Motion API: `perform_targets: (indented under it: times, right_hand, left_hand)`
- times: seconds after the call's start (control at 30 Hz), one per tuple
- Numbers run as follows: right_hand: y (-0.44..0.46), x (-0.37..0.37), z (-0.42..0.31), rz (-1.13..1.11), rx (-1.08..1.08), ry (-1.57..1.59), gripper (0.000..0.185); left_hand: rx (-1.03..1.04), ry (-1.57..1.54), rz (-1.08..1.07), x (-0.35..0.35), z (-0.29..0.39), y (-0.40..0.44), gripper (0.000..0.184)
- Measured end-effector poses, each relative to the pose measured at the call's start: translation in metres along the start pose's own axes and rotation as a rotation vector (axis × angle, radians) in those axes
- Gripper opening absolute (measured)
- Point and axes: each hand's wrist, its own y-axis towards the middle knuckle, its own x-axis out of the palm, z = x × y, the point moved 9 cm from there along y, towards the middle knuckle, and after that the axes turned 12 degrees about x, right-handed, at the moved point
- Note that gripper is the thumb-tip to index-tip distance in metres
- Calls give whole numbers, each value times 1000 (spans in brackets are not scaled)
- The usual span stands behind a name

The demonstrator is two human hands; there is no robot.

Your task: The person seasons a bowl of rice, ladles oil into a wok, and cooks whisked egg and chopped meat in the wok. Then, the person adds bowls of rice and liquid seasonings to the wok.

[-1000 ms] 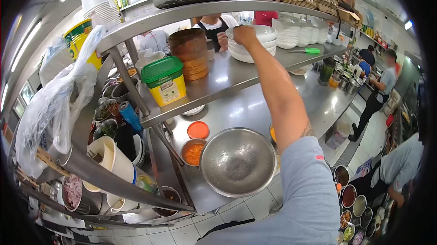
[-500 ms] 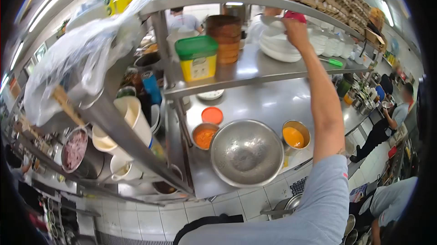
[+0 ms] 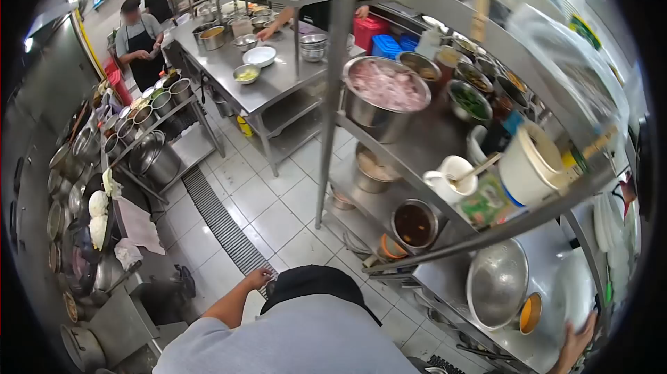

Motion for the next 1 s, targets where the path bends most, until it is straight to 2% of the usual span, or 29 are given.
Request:
perform_targets:
  times: [0.03,0.1,0.17,0.23,0.27,0.3,0.37,0.5,0.63,0.67,0.7,0.77,0.8,0.87,0.93,1.0]
  right_hand:
    - [-29,4,-10,3,-53,47,63]
    - [-90,-3,-237,-509,329,-56,69]
    - [-139,30,-296,-604,285,37,48]
    - [-192,110,-290,-799,260,269,49]
    - [-215,142,-317,-790,251,272,45]
    - [-238,163,-351,-784,244,273,41]
    - [-271,197,-457,-1034,133,229,45]
    - [-312,261,-612,-1146,-51,496,37]
    - [-301,300,-764,-1099,-299,622,34]
    - [-293,312,-797,-996,-340,713,34]
    - [-284,323,-827,-890,-378,805,34]
    - [-267,356,-892,-865,-460,808,34]
    - [-259,376,-922,-830,-503,848,34]
    - [-241,414,-983,-768,-563,909,35]
    - [-227,452,-1036,-721,-594,944,35]
    - [-216,490,-1085,-685,-652,919,28]
  left_hand:
    - [22,-30,8,-14,-10,-1,34]
    - [-74,-109,53,-47,-46,-8,35]
    - [-131,-94,27,-74,-95,-6,36]
    - [-202,-40,-23,-102,-124,-13,36]
    - [-184,-30,-24,-117,-138,-9,36]
    - [-171,-26,-5,-133,-139,-10,36]
    - [-142,-17,39,-168,-129,-7,37]
    - [-48,-228,125,-233,-105,28,38]
    - [100,-414,256,-317,-6,61,36]
    - [131,-453,280,-338,19,61,35]
    - [177,-451,308,-358,33,65,35]
    - [276,-442,369,-400,59,81,36]
    - [294,-248,388,-422,49,95,37]
    - [211,-368,431,-451,19,105,37]
    - [66,-442,517,-479,40,95,37]
    - [73,-448,577,-517,65,120,38]
